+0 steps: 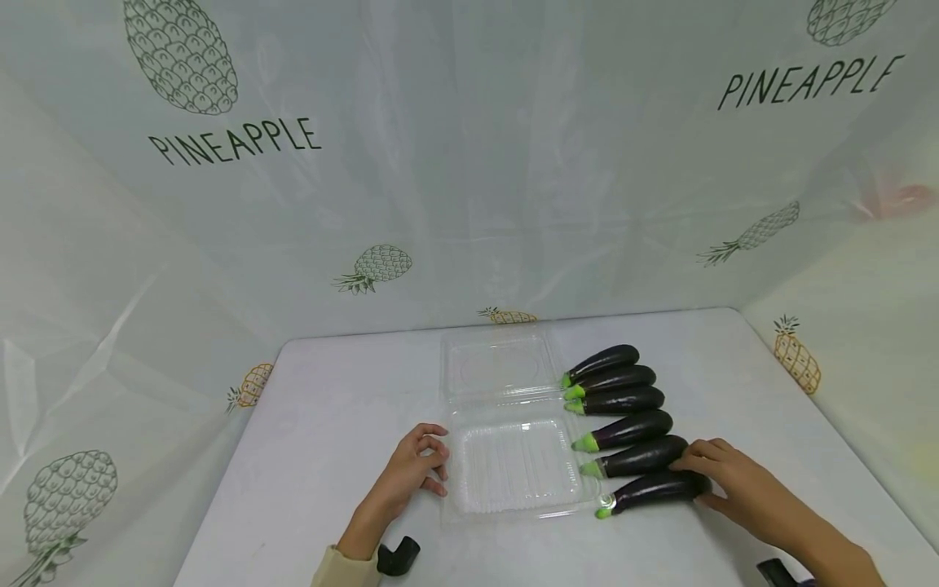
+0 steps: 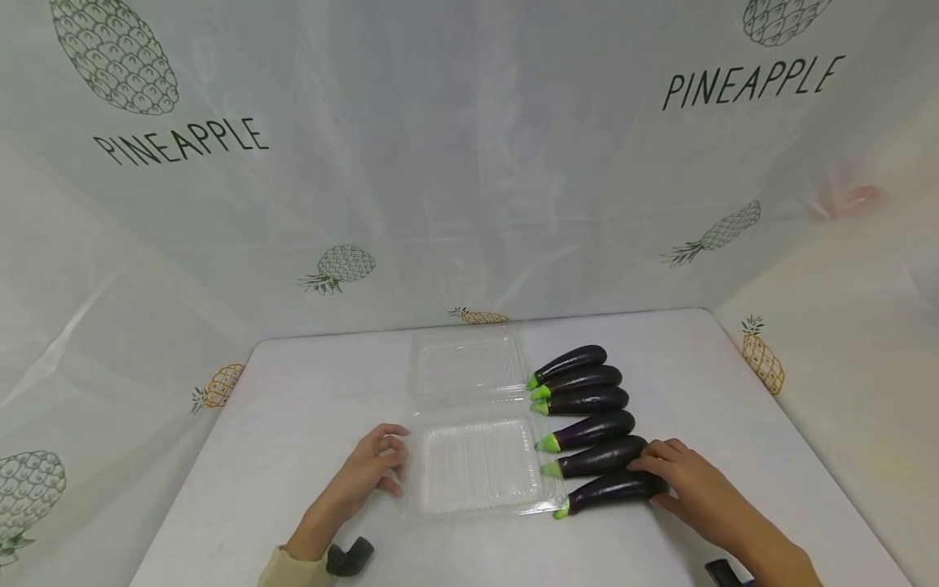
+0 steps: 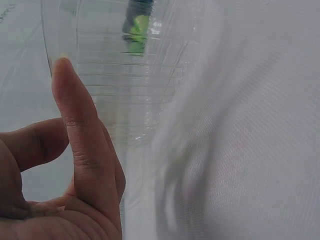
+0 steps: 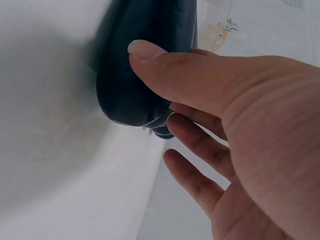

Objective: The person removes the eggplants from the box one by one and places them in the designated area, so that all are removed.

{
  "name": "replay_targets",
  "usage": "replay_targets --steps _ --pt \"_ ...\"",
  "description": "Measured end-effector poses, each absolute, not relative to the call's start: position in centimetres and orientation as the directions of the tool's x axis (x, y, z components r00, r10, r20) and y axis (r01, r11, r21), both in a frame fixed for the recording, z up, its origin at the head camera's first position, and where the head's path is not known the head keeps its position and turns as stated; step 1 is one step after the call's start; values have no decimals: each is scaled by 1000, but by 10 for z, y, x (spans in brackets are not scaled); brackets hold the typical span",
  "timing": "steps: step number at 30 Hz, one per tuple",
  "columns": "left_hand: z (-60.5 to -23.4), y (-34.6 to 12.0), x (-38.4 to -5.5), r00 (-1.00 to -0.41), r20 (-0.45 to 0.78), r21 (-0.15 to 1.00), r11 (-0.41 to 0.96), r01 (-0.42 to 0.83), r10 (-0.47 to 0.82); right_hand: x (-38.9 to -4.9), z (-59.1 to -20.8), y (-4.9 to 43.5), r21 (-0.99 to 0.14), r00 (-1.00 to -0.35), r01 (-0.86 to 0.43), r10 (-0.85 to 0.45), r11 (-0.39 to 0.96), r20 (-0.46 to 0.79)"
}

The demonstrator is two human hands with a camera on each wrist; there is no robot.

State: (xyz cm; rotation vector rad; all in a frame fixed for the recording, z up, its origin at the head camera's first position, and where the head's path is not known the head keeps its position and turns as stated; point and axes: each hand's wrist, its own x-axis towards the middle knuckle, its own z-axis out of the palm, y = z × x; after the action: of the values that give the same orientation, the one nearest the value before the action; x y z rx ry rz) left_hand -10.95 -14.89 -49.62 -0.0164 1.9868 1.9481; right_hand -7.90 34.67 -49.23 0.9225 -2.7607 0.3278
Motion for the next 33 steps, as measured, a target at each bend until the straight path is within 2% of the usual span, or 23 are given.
replay_targets --steps 22,33 --pt "-497 -150 -108 -938 -269 963 54 -264 220 -90 -492 332 -127 -824 -542 -496 831 274" --pt "-497 -151 -110 -937 -269 963 50 -265 223 -89 -492 330 -119 -819 -545 -497 830 286"
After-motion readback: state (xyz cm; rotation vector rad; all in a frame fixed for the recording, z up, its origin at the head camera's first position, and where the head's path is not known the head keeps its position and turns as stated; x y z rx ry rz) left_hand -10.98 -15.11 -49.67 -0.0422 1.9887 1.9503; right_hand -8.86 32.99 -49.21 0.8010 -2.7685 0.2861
